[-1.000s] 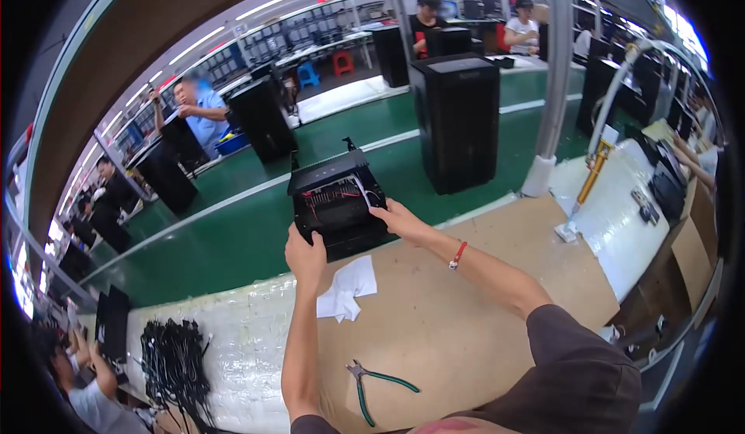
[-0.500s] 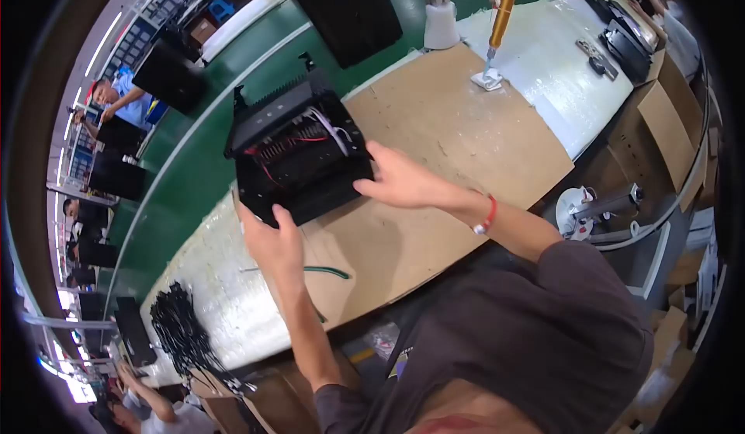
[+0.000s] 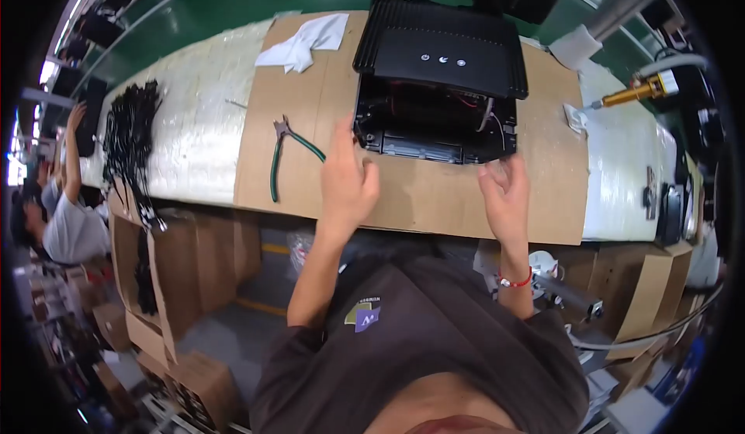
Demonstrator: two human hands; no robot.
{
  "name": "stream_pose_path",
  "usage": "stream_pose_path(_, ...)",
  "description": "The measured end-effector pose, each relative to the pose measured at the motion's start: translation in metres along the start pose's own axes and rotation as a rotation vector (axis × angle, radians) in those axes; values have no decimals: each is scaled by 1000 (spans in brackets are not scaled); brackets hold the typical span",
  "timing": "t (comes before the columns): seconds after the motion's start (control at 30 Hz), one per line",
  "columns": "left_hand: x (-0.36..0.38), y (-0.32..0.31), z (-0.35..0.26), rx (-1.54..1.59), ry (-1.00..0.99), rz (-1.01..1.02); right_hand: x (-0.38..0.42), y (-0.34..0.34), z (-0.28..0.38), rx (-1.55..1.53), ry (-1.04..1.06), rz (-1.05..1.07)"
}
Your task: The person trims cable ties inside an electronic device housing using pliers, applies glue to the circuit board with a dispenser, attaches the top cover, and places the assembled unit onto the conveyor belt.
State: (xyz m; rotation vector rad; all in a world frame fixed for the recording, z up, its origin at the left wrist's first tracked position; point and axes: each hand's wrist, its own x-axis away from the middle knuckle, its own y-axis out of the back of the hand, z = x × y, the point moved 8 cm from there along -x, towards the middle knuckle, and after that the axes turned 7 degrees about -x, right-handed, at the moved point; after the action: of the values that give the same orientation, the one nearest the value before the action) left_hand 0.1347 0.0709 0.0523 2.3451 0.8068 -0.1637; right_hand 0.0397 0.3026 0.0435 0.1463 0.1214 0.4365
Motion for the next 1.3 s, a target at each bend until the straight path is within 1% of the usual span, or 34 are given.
stream_pose_path(0.07,-4,10,7,-99,-18,-17,-3,15,5,-34,18,-76)
stream_pose_path(0.1,-3,21,15,-334,37,-148,-1,23,-7,-23,65,-125)
stream_pose_path(0.13,1,33,23,-564,84,-269,-1,27,-3,9,69,-142)
stream_pose_path(0.2,10,36,53,-971,190,-241,1,32,20,30,229,-206)
stream_pose_path(0.23,14,42,62,-954,230,-208,2,36,31,88,274,-255)
stream_pose_path(0.27,17,48,69,-944,272,-179,4,42,31,104,276,-283)
stream_pose_path(0.33,18,62,68,-944,315,-121,14,43,37,217,405,-284)
stream_pose_path(0.37,20,66,69,-964,325,-106,16,42,46,284,492,-317)
stream_pose_path(0.4,19,72,74,-968,316,-102,14,41,50,281,488,-326)
stream_pose_path(0.47,17,81,96,-775,325,-37,15,35,57,368,516,-352)
stream_pose_path(0.5,16,83,102,-607,288,-77,14,34,55,364,504,-365)
stream_pose_path(0.53,19,83,105,-613,279,-67,12,32,55,406,530,-382)
stream_pose_path(0.57,22,83,105,-532,287,-67,9,30,56,450,560,-400)
stream_pose_path(0.63,33,79,112,-348,310,-81,4,27,58,450,543,-415)
stream_pose_path(0.67,39,73,113,-351,304,-59,3,26,58,452,527,-413)
stream_pose_path(0.7,47,73,105,-178,207,-172,1,26,57,458,506,-423)
stream_pose_path(0.73,57,75,96,-4,118,-284,2,25,58,469,537,-433)
stream_pose_path(0.77,62,71,81,-24,76,-284,4,24,59,479,569,-439)
stream_pose_path(0.8,65,66,67,-27,84,-269,4,23,57,483,552,-439)
stream_pose_path(0.87,69,51,50,160,167,-234,6,17,60,514,607,-416)
stream_pose_path(0.9,69,38,40,214,90,-213,6,16,60,513,609,-417)
stream_pose_path(0.93,70,24,32,348,178,-123,6,16,61,511,615,-430)
stream_pose_path(0.97,68,10,23,279,167,13,6,16,62,509,622,-446)
stream_pose_path(1.0,65,-5,5,288,57,54,6,17,63,507,626,-453)
stream_pose_path(1.03,60,-14,-11,107,-67,113,6,17,63,522,615,-447)
stream_pose_path(1.07,57,-25,-23,171,-114,93,6,18,62,539,603,-443)
stream_pose_path(1.13,41,-46,-53,116,-197,175,5,22,66,580,620,-436)
stream_pose_path(1.23,38,-78,-53,203,-157,224,4,24,71,625,643,-406)
stream_pose_path(1.27,35,-80,-58,199,-165,233,4,23,72,628,653,-383)
stream_pose_path(1.3,33,-88,-57,151,-46,365,4,24,71,625,649,-394)
